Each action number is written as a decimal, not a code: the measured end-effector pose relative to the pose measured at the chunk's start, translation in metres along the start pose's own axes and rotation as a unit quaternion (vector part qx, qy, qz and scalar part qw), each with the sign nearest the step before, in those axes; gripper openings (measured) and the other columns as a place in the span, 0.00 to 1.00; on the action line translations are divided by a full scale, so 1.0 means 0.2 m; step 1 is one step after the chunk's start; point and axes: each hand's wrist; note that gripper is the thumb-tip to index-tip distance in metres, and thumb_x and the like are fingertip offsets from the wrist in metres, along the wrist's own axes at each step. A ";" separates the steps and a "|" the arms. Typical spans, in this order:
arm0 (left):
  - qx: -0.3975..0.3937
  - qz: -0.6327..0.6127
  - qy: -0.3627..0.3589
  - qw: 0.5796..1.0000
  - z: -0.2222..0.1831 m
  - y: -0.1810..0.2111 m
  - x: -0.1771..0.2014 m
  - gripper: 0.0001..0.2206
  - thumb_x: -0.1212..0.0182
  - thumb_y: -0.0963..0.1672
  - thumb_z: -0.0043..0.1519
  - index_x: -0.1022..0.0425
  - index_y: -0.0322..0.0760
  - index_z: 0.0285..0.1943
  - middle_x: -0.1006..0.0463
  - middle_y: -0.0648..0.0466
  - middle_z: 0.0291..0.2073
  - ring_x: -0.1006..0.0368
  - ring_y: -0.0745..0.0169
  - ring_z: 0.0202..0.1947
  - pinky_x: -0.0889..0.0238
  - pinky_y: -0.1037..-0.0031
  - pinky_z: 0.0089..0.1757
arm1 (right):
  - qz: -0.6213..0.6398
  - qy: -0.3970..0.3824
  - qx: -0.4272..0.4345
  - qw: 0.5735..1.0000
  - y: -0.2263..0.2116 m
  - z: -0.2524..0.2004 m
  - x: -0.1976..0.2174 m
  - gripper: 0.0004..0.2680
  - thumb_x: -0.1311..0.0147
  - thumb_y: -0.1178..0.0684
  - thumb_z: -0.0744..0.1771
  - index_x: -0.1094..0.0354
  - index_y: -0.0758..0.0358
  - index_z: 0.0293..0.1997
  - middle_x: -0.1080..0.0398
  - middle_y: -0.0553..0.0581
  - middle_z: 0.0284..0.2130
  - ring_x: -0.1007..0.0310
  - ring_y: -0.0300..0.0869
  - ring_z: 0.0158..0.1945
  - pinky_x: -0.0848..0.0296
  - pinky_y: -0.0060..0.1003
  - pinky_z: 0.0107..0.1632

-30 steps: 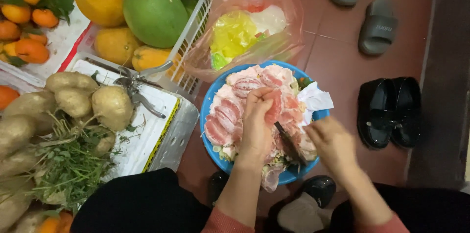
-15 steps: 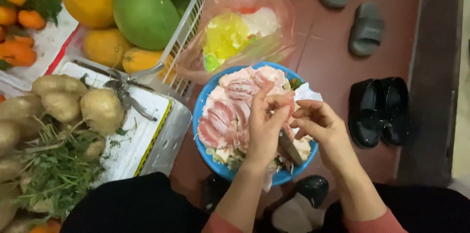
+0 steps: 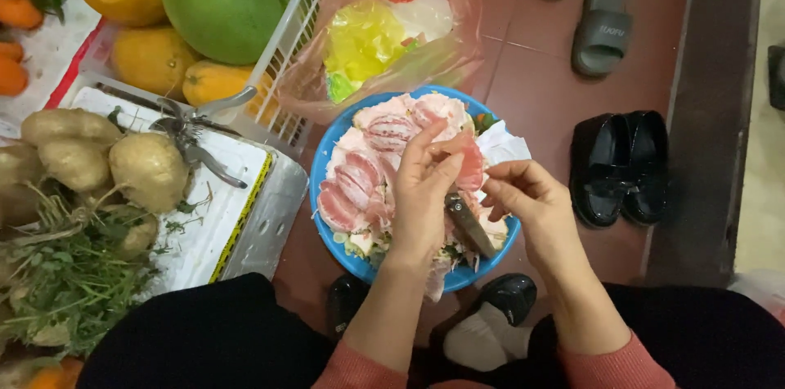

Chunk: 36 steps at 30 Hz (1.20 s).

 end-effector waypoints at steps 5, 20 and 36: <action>-0.007 -0.017 -0.012 1.000 0.00 -0.02 0.00 0.23 0.37 0.38 0.65 0.31 0.39 0.71 0.21 0.48 0.47 0.26 0.66 0.47 0.28 0.75 0.48 | -0.018 0.016 0.010 1.000 0.02 -0.02 -0.03 0.08 0.32 0.62 0.61 0.26 0.73 0.40 0.28 0.66 0.22 0.27 0.44 0.24 0.27 0.35 0.26; -0.002 -0.012 -0.087 0.996 -0.04 0.13 -0.05 0.26 0.36 0.39 0.64 0.33 0.38 0.73 0.19 0.44 0.47 0.26 0.62 0.48 0.26 0.71 0.48 | 0.091 0.007 0.001 0.996 -0.07 -0.01 -0.05 0.07 0.37 0.61 0.63 0.26 0.71 0.41 0.32 0.64 0.24 0.35 0.40 0.22 0.45 0.28 0.23; 0.014 -0.112 0.022 0.993 0.10 0.18 0.11 0.23 0.44 0.43 0.65 0.36 0.31 0.69 0.20 0.39 0.40 0.23 0.53 0.39 0.23 0.65 0.37 | 0.044 -0.028 0.181 0.982 -0.54 -0.45 0.26 0.05 0.38 0.60 0.60 0.29 0.63 0.34 0.27 0.60 0.35 0.28 0.44 0.37 0.27 0.32 0.36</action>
Point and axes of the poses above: each hand's wrist, its own z-axis towards the middle knuckle, its own x-axis out of the back of the hand, y = z × x
